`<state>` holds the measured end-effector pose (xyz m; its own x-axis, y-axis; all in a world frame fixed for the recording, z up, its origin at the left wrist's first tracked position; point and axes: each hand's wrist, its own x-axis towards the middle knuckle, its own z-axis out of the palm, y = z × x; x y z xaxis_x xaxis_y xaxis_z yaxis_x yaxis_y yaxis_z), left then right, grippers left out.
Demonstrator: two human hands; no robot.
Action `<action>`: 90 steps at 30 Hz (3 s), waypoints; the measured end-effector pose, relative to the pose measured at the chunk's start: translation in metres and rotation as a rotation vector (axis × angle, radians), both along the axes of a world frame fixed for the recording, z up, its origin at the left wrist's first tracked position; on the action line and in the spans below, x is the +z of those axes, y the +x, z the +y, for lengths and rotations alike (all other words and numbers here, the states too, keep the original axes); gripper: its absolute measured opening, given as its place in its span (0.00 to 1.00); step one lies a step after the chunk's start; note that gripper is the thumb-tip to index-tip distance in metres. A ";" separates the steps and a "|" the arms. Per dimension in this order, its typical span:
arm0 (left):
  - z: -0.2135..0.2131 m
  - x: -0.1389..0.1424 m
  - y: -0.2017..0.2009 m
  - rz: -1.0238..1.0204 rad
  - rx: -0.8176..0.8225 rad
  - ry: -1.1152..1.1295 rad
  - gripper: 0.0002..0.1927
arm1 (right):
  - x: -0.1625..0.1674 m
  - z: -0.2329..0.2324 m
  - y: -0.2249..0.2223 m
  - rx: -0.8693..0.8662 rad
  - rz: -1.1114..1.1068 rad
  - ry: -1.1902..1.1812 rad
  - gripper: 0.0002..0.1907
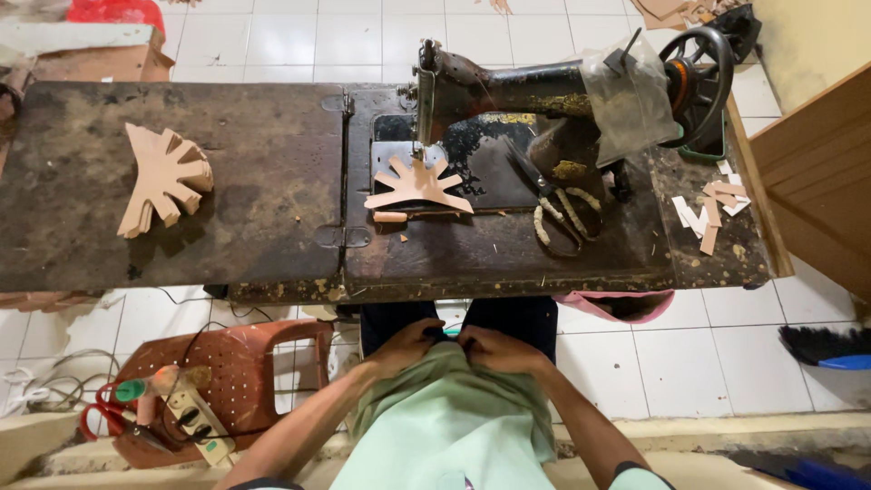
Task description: The person sits at a treadle sewing machine and stitches along the edges of fan-shaped leather pieces, feeding each piece under the needle and guiding it with both hands. They use scissors to trim threads, place finished pieces on a growing stack on the table, and pick up new pieces to repeat the process.
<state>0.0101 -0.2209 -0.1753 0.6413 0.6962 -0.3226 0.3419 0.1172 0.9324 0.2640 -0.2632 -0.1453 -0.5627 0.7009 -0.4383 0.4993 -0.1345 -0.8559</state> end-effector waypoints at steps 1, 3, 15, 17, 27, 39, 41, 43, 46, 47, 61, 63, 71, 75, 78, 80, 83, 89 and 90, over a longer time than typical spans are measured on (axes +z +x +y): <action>0.000 0.000 0.003 -0.021 0.017 0.061 0.20 | -0.003 0.001 0.000 -0.055 0.073 -0.125 0.21; 0.005 0.003 0.010 0.025 0.091 0.036 0.19 | -0.005 0.003 -0.005 -0.119 0.188 -0.187 0.23; 0.062 0.010 0.007 -0.319 0.287 -0.401 0.16 | 0.020 0.002 -0.016 -0.051 0.057 0.059 0.24; 0.062 0.011 0.000 -0.168 0.232 -0.243 0.16 | 0.016 0.008 -0.019 -0.332 0.295 -0.114 0.25; 0.026 0.049 -0.011 0.589 -0.061 0.605 0.18 | 0.009 0.021 -0.041 -0.898 0.119 0.130 0.21; 0.097 0.204 0.006 -0.001 0.316 1.070 0.10 | 0.207 0.101 0.001 0.096 0.210 0.809 0.13; 0.124 0.203 0.017 0.006 0.353 1.224 0.11 | 0.209 0.154 0.002 -0.169 -0.023 0.759 0.14; 0.143 0.195 0.027 0.075 0.360 1.314 0.14 | 0.198 0.213 0.003 -0.251 0.064 0.708 0.15; 0.152 0.179 0.041 0.219 0.329 1.340 0.17 | 0.165 0.284 0.006 -0.288 -0.122 0.915 0.13; 0.151 0.175 0.042 0.237 0.331 1.346 0.16 | 0.152 0.300 0.009 -0.240 -0.040 0.890 0.12; 0.138 0.177 0.039 0.246 0.271 1.436 0.11 | 0.134 0.295 0.001 -0.387 0.899 0.238 0.11; 0.137 0.178 0.040 0.222 0.285 1.385 0.10 | 0.135 0.292 -0.001 -0.391 0.815 0.289 0.11; 0.131 0.182 0.043 0.228 0.337 1.372 0.11 | 0.134 0.286 0.003 -0.340 0.614 0.421 0.10; 0.131 0.186 0.043 0.263 0.304 1.317 0.11 | 0.133 0.285 0.003 -0.376 0.508 0.381 0.11; 0.130 0.189 0.043 0.255 0.323 1.307 0.13 | 0.133 0.286 0.003 -0.372 0.510 0.371 0.12; 0.130 0.190 0.042 0.234 0.332 1.309 0.14 | 0.133 0.286 0.002 -0.345 0.576 0.367 0.12; 0.131 0.191 0.040 0.226 0.341 1.263 0.14 | 0.135 0.285 0.001 -0.320 0.622 0.371 0.13; 0.135 0.189 0.033 0.275 0.402 1.295 0.13 | 0.136 0.287 -0.001 -0.329 0.614 0.365 0.14; 0.135 0.188 0.031 0.287 0.408 1.335 0.13 | 0.136 0.287 -0.001 -0.335 0.601 0.366 0.14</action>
<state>0.0414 -0.0854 0.0122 0.3507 0.6937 0.6291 0.6914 -0.6449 0.3256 0.2627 0.0238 -0.0096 -0.3632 0.9167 0.1667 -0.0821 0.1467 -0.9858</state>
